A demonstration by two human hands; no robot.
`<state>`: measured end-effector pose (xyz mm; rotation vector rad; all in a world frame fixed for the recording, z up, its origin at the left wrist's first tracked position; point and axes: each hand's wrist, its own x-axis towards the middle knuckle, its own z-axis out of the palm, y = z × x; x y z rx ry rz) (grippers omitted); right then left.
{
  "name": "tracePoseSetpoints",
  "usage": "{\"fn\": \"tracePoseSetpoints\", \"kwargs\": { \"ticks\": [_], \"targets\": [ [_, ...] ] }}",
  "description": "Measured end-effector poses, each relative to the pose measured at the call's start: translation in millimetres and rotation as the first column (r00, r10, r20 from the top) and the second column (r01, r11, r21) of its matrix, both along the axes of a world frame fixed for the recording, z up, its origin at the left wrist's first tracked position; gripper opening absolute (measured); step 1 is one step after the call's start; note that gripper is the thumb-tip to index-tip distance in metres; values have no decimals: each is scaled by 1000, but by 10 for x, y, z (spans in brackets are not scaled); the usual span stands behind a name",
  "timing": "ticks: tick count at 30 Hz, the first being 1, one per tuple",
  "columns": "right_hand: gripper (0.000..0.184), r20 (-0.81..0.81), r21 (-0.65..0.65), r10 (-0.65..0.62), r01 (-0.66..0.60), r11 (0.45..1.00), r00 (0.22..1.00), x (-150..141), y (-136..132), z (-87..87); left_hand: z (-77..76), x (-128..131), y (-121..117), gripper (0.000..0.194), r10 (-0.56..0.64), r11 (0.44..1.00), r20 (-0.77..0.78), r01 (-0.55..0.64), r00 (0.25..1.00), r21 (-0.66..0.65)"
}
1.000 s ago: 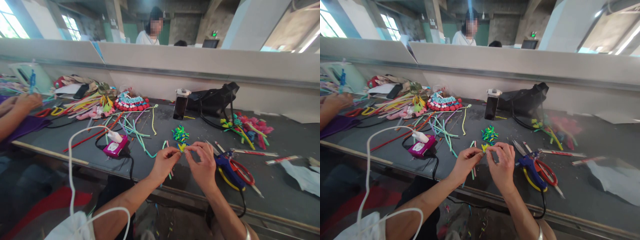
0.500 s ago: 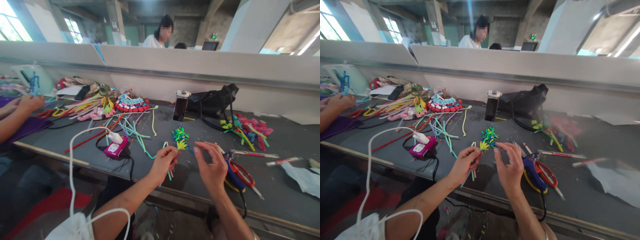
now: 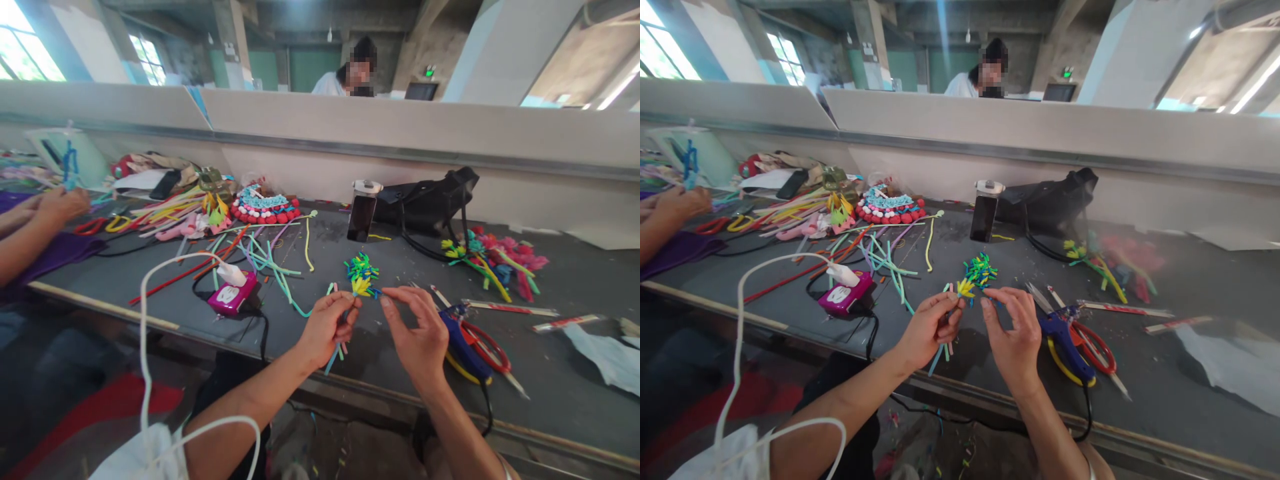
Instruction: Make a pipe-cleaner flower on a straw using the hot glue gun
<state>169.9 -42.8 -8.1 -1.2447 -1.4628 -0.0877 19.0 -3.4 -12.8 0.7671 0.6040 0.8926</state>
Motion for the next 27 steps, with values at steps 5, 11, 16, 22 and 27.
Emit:
{"fn": "tracePoseSetpoints", "kwargs": {
  "ticks": [5,11,16,22,27],
  "targets": [
    [8,4,1,29,-29,1000,1000,-8,-3,-7,1,-14,-6,23,-49,999,40,49,998,-1],
    [11,42,10,43,-44,999,998,-18,-7,-24,-10,-10,-16,23,-101,995,53,100,993,20],
    [12,67,28,50,-52,998,997,-28,-18,-18,-6,-2,-42,23,-119,990,37,115,992,87],
    [4,77,37,36,-39,999,996,-18,-34,1,5,0,-52,24,-149,983,-4,148,989,106],
    [3,97,38,37,-41,998,995,-4,-26,11,13,8,-61,23,-141,982,-37,145,989,117]
  ]
}}
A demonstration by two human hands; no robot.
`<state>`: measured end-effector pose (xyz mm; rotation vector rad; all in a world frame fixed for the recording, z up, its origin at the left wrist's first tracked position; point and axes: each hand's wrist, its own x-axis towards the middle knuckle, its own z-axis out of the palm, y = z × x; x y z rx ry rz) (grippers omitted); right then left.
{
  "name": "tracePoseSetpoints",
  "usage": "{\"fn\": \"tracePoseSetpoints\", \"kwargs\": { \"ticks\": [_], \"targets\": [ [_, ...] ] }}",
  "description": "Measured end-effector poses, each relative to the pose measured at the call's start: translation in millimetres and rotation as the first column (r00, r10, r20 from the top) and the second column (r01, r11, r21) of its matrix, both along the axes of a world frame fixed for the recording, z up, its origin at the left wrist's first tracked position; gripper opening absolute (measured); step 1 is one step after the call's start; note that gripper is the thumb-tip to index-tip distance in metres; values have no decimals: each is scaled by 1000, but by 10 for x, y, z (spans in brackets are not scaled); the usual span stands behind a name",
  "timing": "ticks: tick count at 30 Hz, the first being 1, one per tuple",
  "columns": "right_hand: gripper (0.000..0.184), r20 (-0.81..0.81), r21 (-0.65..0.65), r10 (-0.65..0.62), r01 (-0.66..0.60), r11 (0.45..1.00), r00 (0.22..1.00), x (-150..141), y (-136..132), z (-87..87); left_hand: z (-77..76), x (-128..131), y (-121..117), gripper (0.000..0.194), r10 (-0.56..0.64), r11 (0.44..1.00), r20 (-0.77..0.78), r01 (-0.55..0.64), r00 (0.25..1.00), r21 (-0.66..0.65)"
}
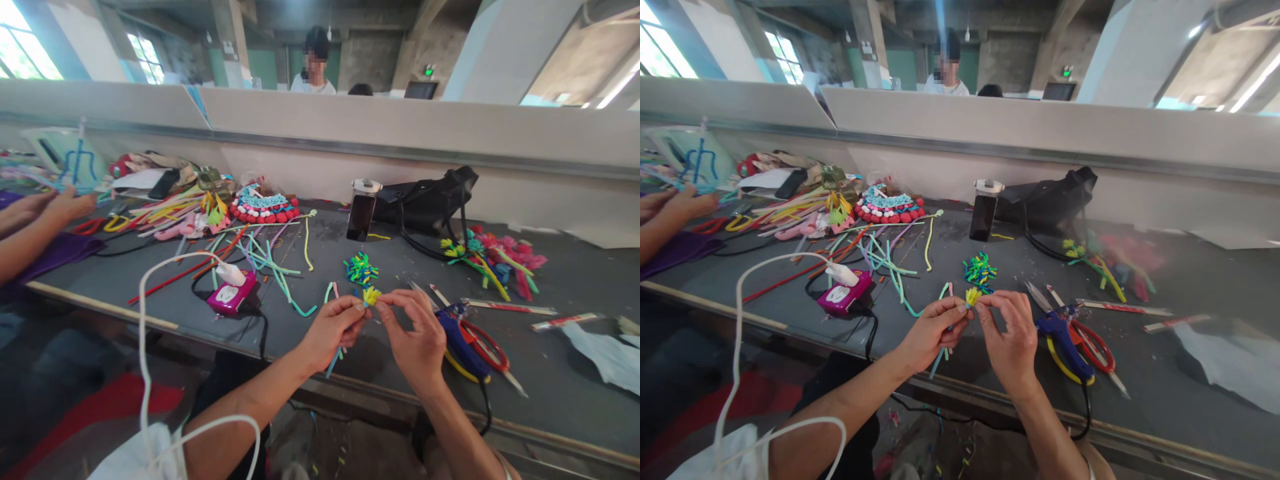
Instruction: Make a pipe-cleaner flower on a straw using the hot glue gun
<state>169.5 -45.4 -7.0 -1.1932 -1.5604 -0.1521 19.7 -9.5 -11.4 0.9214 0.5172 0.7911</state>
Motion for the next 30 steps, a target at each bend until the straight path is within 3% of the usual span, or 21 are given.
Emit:
{"fn": "tracePoseSetpoints", "kwargs": {
  "ticks": [13,22,30],
  "targets": [
    [3,35,-14,1,-1,1000,999,24,-8,23,-6,-10,-5,22,90,992,-60,-84,994,98],
    [11,-60,18,-9,10,1000,998,52,-46,20,25,-61,30,19,-59,993,130,71,990,-97],
    [9,-52,-22,18,-19,1000,999,21,-50,9,34,-62,31,21,-98,988,135,113,986,-108]
  ]
}}
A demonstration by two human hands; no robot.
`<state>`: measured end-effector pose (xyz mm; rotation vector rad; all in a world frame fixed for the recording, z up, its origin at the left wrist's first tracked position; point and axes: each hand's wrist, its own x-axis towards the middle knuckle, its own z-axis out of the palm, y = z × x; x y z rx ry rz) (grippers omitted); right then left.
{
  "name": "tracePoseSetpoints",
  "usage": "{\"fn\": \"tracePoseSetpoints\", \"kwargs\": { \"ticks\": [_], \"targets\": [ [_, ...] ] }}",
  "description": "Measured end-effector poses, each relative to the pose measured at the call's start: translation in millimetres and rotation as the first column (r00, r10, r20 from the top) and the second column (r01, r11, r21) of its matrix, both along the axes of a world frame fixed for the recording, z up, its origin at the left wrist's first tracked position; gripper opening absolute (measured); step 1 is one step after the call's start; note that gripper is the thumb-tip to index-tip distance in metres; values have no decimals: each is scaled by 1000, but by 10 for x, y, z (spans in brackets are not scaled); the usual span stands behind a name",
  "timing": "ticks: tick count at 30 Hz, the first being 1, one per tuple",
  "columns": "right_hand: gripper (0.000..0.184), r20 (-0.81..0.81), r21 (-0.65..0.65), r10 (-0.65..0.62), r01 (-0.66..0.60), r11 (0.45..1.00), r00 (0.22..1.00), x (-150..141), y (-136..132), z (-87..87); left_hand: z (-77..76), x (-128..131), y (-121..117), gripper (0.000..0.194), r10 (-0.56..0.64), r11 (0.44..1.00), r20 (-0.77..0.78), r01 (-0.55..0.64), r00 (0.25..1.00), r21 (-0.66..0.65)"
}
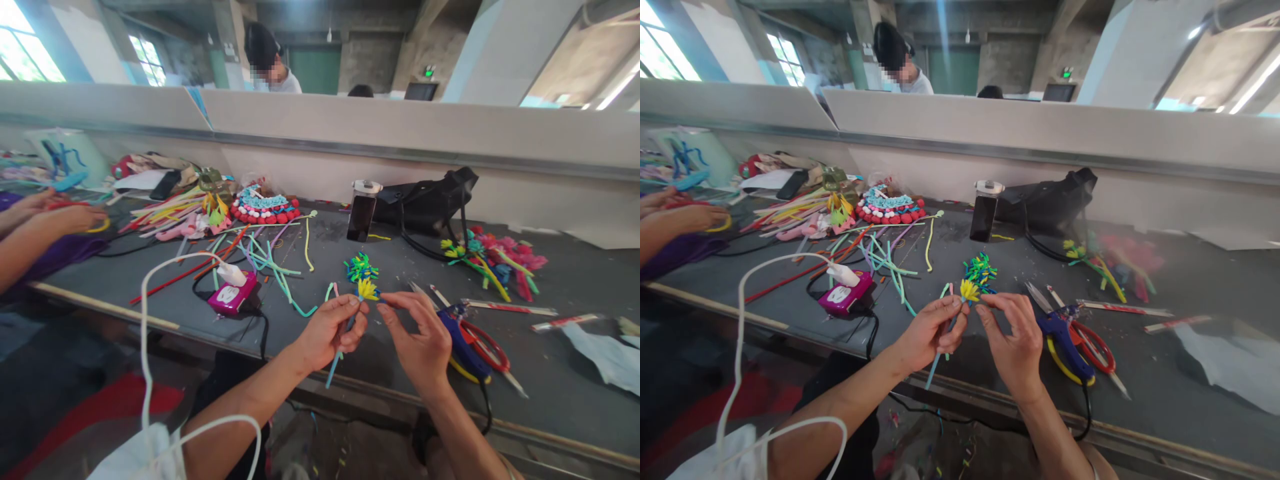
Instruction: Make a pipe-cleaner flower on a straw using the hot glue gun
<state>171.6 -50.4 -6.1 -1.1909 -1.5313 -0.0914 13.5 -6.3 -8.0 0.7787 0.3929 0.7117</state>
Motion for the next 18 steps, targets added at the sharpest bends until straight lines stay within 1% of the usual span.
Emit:
{"fn": "tracePoseSetpoints", "kwargs": {
  "ticks": [6,13,18],
  "targets": [
    [9,18,3,31,-31,1000,999,-2,9,-5,-8,-3,-6,20,-52,998,-4,52,999,19],
    [3,31,8,11,-11,1000,999,7,4,-10,-2,-4,-20,22,-67,998,-64,68,996,9],
    [4,51,-1,2,-2,1000,999,15,0,6,10,-6,-22,22,-63,998,-86,65,994,19]
  ]
}}
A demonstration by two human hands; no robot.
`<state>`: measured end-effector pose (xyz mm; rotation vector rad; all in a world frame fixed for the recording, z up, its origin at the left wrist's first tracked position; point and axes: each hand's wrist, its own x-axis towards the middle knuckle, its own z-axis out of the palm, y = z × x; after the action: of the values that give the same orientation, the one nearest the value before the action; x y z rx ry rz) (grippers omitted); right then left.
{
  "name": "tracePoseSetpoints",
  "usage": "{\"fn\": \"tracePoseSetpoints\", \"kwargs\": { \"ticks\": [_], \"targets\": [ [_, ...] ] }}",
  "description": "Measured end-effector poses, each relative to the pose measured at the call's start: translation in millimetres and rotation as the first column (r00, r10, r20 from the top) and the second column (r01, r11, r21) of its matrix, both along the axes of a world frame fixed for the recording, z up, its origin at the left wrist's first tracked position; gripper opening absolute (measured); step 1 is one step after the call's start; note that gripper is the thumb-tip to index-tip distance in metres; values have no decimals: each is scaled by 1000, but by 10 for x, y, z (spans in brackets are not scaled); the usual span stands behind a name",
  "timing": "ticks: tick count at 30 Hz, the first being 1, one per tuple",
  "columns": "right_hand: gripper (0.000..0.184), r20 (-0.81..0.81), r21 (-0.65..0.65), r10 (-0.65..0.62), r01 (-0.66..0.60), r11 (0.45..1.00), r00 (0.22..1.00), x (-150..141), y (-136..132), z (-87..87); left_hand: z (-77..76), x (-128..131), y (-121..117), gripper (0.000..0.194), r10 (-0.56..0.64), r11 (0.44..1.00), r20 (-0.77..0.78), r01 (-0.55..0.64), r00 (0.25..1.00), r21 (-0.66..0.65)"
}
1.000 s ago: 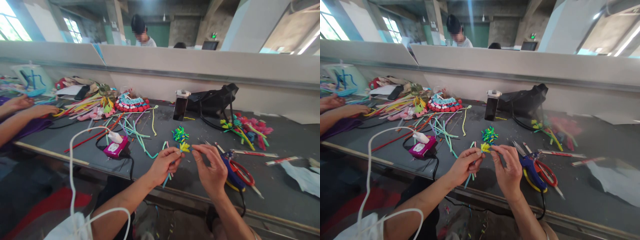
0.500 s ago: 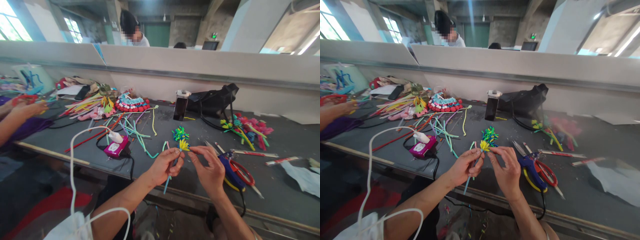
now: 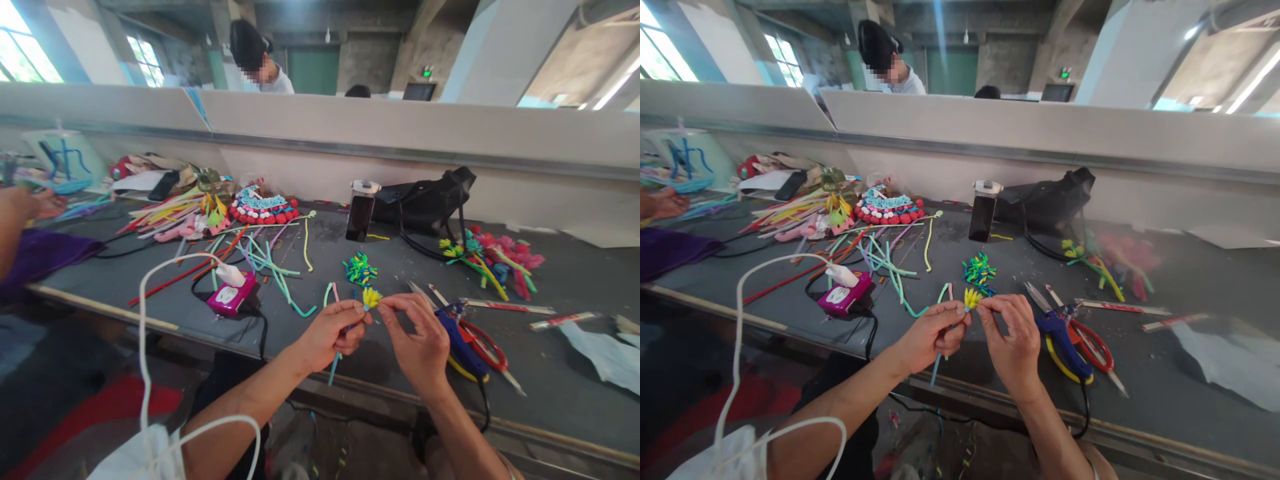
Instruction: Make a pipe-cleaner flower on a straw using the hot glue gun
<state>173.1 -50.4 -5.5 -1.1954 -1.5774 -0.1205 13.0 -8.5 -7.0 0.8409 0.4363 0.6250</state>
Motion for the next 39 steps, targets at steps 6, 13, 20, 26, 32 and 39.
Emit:
{"fn": "tracePoseSetpoints", "kwargs": {
  "ticks": [6,13,20,26,32,39],
  "targets": [
    [5,9,-10,1,-1,1000,1000,12,0,-9,10,2,2,24,19,999,-41,-18,999,27],
    [8,-111,16,-21,22,1000,994,64,-11,40,5,-5,-4,24,152,983,8,-152,988,104],
    [10,-186,-78,-67,54,996,980,98,-21,-14,25,-7,1,26,242,962,-2,-240,970,132],
    [10,-181,-102,-21,3,995,983,69,-23,-44,-9,7,29,22,357,928,-24,-351,934,123],
    [6,-157,-52,19,-27,998,987,-9,-29,-23,-29,32,30,20,419,905,-28,-416,907,90],
    [10,-117,-24,59,-63,998,991,-124,-27,-27,-31,59,21,21,433,901,-51,-432,900,35]
  ]
}}
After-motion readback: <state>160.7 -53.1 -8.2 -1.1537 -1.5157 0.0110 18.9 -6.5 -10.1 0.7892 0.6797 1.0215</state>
